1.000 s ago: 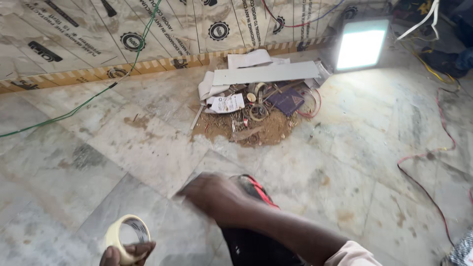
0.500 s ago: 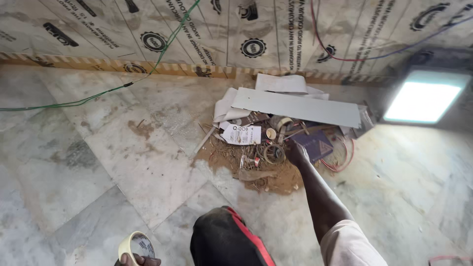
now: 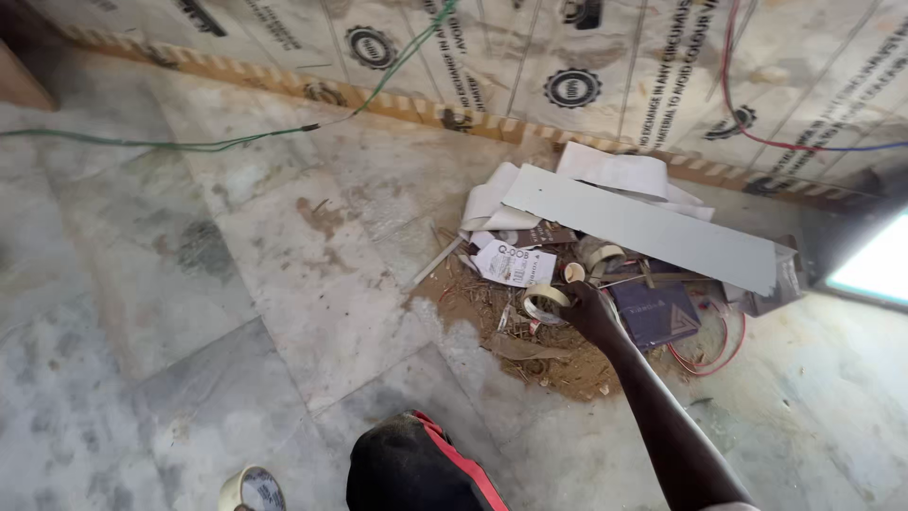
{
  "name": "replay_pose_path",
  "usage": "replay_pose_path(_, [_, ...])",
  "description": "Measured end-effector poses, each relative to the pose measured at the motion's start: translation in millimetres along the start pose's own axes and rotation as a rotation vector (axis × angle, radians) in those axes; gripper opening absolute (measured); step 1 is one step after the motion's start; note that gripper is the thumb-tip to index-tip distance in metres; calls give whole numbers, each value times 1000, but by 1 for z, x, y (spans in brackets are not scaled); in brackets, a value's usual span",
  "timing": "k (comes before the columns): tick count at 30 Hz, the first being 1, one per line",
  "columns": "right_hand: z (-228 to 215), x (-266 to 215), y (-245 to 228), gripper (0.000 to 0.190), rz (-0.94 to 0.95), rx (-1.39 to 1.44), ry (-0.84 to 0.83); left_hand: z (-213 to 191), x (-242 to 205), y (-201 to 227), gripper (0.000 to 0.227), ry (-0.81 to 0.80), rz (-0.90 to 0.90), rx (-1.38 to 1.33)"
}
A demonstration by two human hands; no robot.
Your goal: The person kneels on the floor and applies masking tape along the edges of a long white furniture piece. They smooth the tape with their hands and continue along the length of the item.
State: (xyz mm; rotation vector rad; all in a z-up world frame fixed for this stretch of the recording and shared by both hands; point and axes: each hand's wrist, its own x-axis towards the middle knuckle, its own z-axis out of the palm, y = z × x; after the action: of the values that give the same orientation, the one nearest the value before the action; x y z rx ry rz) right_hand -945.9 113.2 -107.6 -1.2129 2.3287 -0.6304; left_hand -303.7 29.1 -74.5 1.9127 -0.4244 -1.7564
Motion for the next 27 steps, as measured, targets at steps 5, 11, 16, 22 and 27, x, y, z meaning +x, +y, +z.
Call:
replay_pose_path(5, [-9, -33, -143, 27, -287, 15, 60, -4, -29, -2, 48, -43, 151, -163])
replay_pose_path(11, [56, -60, -203, 24, -666, -12, 247, 31, -108, 11, 43, -31, 371, -276])
replay_pose_path(16, [176, -81, -149, 17, -651, -217, -59, 45, -148, 28, 43, 123, 381, -263])
replay_pose_path(22, [220, -93, -118, 19, -645, -406, -292, 25, -157, 21, 45, 185, 364, -303])
replay_pose_path(27, [230, -97, -145, 18, -539, -699, -460, 20, -155, 24, 42, 169, 463, -422])
